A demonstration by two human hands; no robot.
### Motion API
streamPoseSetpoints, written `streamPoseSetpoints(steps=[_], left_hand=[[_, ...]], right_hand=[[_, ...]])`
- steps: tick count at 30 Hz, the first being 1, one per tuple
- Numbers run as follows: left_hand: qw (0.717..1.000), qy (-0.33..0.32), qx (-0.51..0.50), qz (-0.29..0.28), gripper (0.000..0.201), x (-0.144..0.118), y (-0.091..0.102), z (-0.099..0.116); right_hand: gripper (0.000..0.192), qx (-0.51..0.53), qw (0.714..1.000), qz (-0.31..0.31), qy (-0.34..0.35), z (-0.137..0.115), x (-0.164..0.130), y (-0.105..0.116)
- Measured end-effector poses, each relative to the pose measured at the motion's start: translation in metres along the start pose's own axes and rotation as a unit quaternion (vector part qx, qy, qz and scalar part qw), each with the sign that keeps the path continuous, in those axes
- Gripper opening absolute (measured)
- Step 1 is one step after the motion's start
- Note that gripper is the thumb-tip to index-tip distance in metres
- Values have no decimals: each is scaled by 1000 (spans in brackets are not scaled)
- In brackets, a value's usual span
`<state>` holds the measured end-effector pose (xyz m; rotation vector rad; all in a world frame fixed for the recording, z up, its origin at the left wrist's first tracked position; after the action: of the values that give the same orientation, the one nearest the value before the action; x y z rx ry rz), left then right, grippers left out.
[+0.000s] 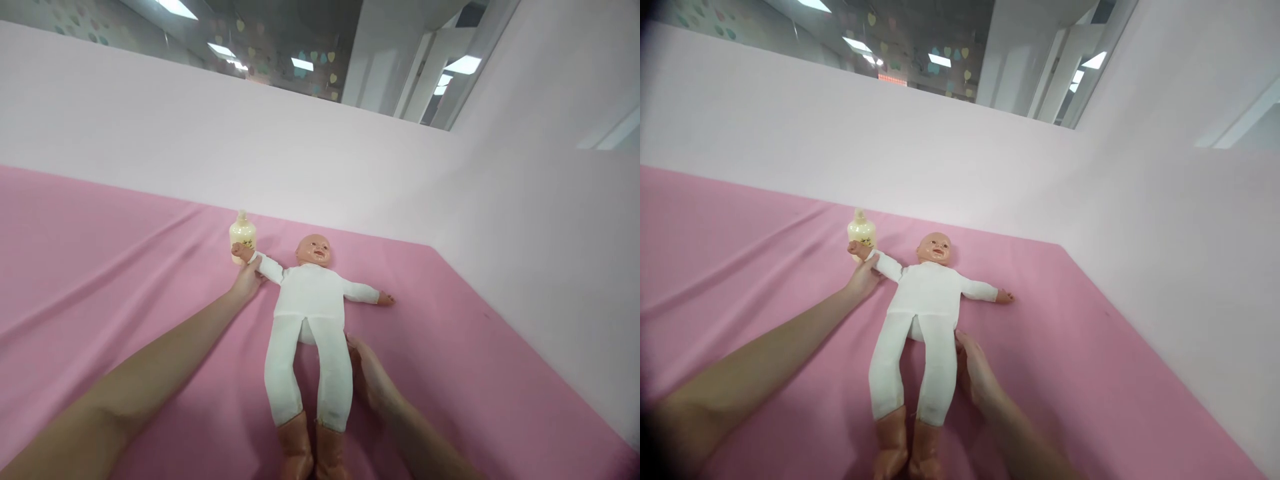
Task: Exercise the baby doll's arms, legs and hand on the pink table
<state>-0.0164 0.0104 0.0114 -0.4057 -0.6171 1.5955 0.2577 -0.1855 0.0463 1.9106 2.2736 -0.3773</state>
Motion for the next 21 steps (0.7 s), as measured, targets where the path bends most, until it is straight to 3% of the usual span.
streamPoseSetpoints(steps=[4,7,10,18,20,21], left_hand=[[999,-24,20,-9,39,6,1,-7],[998,-43,45,4,39,9,2,-13],[997,-49,52,19,44,11,3,-17],[994,-30,96,37,50,7,2,-21],[992,-33,113,33,50,4,0,-20],[992,-36,119,26,50,2,-2,-20]], right_hand=[[48,83,985,-75,-133,4,-5,2],[61,111,951,-215,-193,5,-10,5],[63,141,910,-339,-191,7,-11,10],[94,125,835,-506,-176,32,-3,23],[96,124,836,-510,-157,40,0,26],[91,118,859,-476,-149,44,2,27]])
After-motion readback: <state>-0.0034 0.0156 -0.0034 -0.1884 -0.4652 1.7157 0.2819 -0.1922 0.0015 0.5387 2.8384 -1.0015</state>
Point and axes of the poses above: each hand's wrist, its own x-axis towards the middle knuckle, its own y-axis out of the back of the hand, z = x × y, the point moved 1 cm from there along x, towards the middle knuckle, and after that the axes turned 6 degrees about -x, right-handed, at the moved point
